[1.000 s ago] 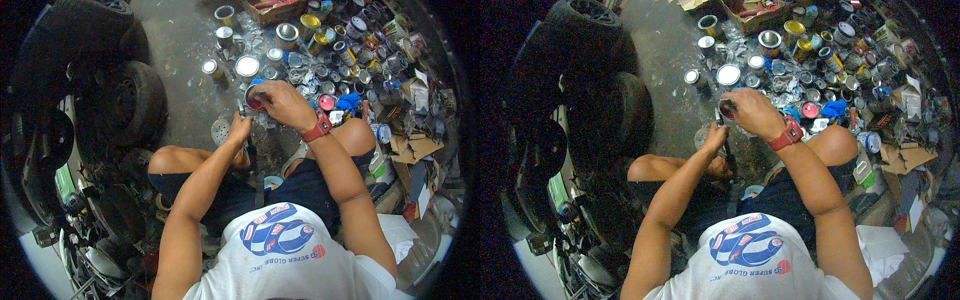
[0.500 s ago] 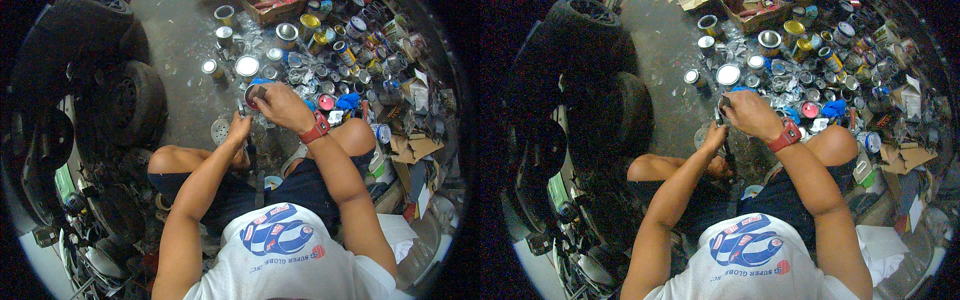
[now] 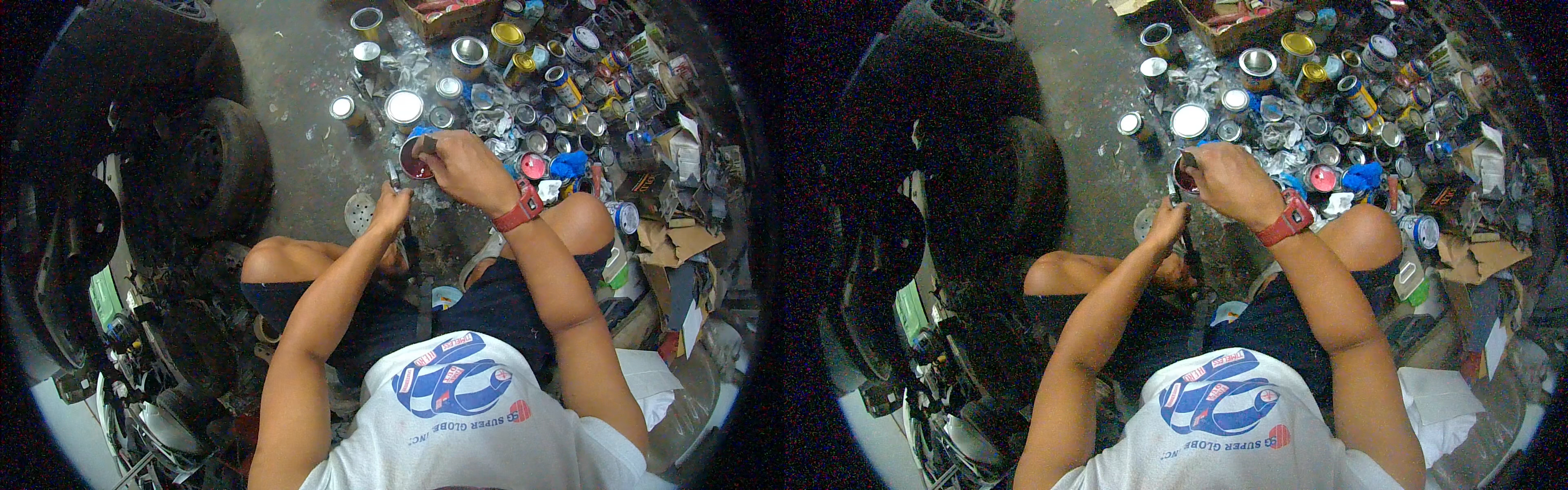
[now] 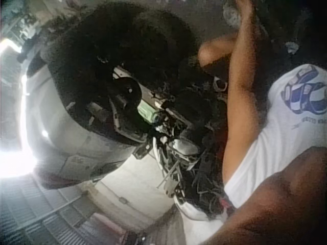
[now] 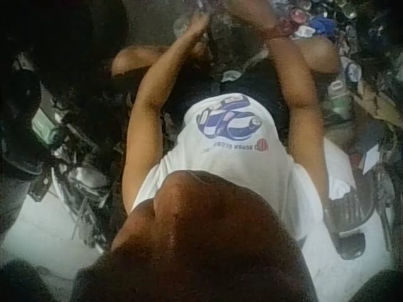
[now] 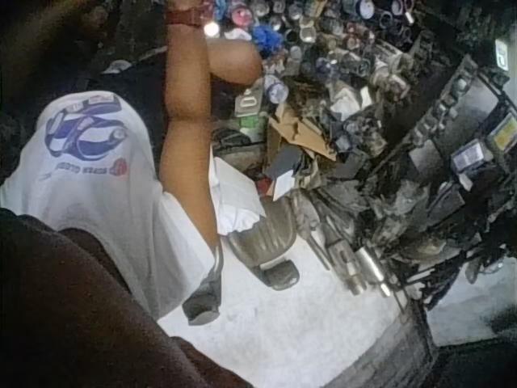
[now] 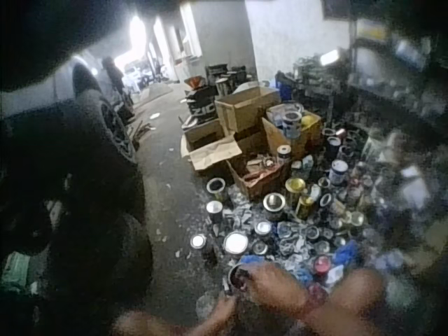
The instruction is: The person pours paint from one can into another and stirs the contents with a stick. They handle multiple paint cans and lids, occasionally picking up and setting down items on the floor.
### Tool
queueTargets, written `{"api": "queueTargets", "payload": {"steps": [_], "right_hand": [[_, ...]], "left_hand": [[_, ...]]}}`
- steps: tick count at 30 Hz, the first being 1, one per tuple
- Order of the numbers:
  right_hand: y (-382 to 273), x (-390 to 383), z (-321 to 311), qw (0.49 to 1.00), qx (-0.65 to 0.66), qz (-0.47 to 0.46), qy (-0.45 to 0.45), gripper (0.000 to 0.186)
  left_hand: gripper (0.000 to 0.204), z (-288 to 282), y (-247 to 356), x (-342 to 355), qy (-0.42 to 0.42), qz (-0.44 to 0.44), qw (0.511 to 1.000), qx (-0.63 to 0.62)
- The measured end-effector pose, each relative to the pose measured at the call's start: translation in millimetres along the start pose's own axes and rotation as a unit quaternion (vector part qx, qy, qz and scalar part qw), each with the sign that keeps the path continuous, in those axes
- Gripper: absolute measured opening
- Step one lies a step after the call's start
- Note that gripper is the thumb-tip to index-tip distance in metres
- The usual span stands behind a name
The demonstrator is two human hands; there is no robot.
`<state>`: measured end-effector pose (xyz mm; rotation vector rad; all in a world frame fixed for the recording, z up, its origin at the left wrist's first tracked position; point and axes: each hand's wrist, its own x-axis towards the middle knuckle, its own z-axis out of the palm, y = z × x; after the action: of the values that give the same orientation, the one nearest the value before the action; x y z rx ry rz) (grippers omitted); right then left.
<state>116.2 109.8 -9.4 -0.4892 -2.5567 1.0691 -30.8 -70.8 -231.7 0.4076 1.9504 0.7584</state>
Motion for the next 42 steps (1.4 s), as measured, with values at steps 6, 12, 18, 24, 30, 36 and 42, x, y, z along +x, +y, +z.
{"api": "queueTargets", "payload": {"steps": [6,12,18,24,30,36,42], "right_hand": [[4,-2,-1,1.0,0.016,-0.015,-0.016,0.011],[4,-1,0,0.999,0.009,-0.013,-0.036,0.012],[8,-1,4,0.999,0.029,-0.016,-0.004,0.013],[6,0,3,0.999,0.013,-0.029,0.0,0.013],[9,-2,7,1.0,-0.014,-0.014,0.007,0.015],[5,-2,0,1.0,0.011,-0.012,-0.026,0.02],[-2,-1,-3,0.999,-0.015,0.015,0.032,0.019]], "left_hand": [[0.068,0,15,-12,0.01,-0.007,1.0,-0.001],[0.068,-2,17,-16,0.006,-0.007,1.0,-0.01],[0.068,-3,28,-26,0.014,-0.004,1.0,0.004],[0.067,-4,15,-15,0.004,-0.001,1.0,0.011],[0.068,1,10,-9,0.008,-0.005,1.0,-0.003],[0.07,-2,19,-16,0.005,-0.01,1.0,0.009],[0.07,-4,24,-21,0.009,-0.008,1.0,-0.004]]}}
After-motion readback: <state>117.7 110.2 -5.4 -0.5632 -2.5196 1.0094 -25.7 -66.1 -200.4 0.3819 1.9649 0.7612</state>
